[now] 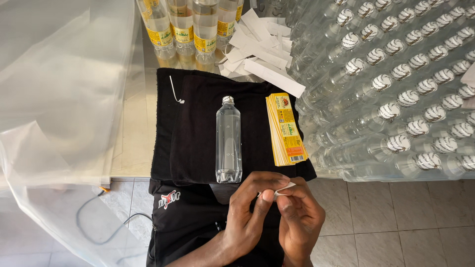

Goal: The person repeatedly picks up clear plastic bottles, applies yellow labels to them, and places the labeled bottles into a stack. They also handle white paper strips, peeling them and setting them aside.

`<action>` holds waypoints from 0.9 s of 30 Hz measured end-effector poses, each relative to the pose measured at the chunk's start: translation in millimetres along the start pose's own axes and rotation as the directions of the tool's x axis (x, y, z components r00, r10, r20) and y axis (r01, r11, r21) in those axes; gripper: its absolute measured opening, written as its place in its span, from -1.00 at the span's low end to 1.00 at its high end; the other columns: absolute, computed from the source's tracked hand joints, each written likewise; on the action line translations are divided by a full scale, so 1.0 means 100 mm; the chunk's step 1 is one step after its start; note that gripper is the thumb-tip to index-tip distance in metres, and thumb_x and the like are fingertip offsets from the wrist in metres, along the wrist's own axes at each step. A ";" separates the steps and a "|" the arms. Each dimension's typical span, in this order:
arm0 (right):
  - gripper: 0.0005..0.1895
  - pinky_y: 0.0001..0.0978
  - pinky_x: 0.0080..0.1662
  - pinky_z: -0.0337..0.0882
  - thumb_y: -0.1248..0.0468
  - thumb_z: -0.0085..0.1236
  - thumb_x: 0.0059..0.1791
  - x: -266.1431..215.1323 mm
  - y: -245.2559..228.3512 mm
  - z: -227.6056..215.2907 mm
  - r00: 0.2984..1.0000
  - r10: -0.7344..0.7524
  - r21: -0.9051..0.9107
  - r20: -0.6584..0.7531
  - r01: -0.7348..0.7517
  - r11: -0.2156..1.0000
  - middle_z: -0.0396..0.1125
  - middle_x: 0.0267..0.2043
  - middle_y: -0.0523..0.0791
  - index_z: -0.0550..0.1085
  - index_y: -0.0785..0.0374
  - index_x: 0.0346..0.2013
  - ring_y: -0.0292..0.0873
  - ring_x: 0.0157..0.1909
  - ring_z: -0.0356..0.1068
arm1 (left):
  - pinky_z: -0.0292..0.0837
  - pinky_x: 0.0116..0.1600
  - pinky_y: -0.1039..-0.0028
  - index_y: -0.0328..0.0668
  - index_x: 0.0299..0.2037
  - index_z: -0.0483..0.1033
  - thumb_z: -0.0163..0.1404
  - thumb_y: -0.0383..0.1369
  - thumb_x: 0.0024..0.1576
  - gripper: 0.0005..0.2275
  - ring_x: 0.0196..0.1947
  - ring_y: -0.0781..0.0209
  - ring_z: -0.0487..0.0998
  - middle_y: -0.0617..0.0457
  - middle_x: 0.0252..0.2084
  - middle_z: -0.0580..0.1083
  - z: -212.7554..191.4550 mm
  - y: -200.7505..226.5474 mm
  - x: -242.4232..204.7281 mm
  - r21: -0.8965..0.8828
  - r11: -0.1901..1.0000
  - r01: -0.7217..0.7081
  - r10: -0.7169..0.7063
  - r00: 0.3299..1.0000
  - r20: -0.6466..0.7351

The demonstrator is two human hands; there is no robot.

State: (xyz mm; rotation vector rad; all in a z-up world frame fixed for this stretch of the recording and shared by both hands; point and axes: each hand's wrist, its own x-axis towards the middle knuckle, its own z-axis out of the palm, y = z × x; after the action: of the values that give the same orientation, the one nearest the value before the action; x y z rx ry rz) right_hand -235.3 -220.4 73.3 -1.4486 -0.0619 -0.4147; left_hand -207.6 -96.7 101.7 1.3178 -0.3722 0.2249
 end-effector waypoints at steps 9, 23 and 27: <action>-0.85 -0.43 0.00 0.52 0.26 0.20 0.12 0.05 0.04 0.02 0.999 0.052 -0.082 -0.014 -0.053 0.995 0.44 -0.17 -0.11 0.59 0.30 -0.11 -0.19 -0.08 0.49 | 0.72 0.20 0.24 -0.19 0.00 0.47 -0.14 -0.20 0.48 -0.76 0.07 -0.03 0.75 -0.17 -0.01 0.64 0.06 -0.24 -0.03 -0.012 1.000 0.019 -0.020 0.995 -0.100; -0.57 -0.32 0.01 0.50 0.21 0.19 0.17 0.18 0.06 -0.64 0.843 0.064 0.347 -0.535 0.150 0.926 0.51 -0.04 -0.12 0.43 0.21 0.33 -0.22 -0.08 0.47 | 0.56 0.29 0.07 -0.50 0.24 0.43 -0.23 -0.29 0.41 -0.62 0.18 -0.19 0.64 -0.38 0.17 0.59 -0.62 -1.17 1.34 -0.768 0.533 0.356 -0.643 0.760 -0.094; -0.55 -0.42 0.01 0.50 0.06 0.21 0.16 0.16 -0.16 -0.87 0.693 -0.054 0.126 -0.719 0.206 0.970 0.51 0.11 -0.13 0.47 0.12 0.31 -0.17 0.15 0.51 | 0.72 0.18 0.01 -0.40 0.38 0.25 -0.27 -0.27 0.43 -0.59 0.15 -0.21 0.70 -0.41 0.14 0.62 -0.74 -1.34 2.22 -0.617 0.783 0.077 -0.408 0.812 -0.417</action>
State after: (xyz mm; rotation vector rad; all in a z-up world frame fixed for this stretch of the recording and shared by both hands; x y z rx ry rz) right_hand -243.7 -309.2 81.1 -1.0020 0.4178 -1.0454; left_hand 56.3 -67.7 52.7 0.6367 0.2196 0.2169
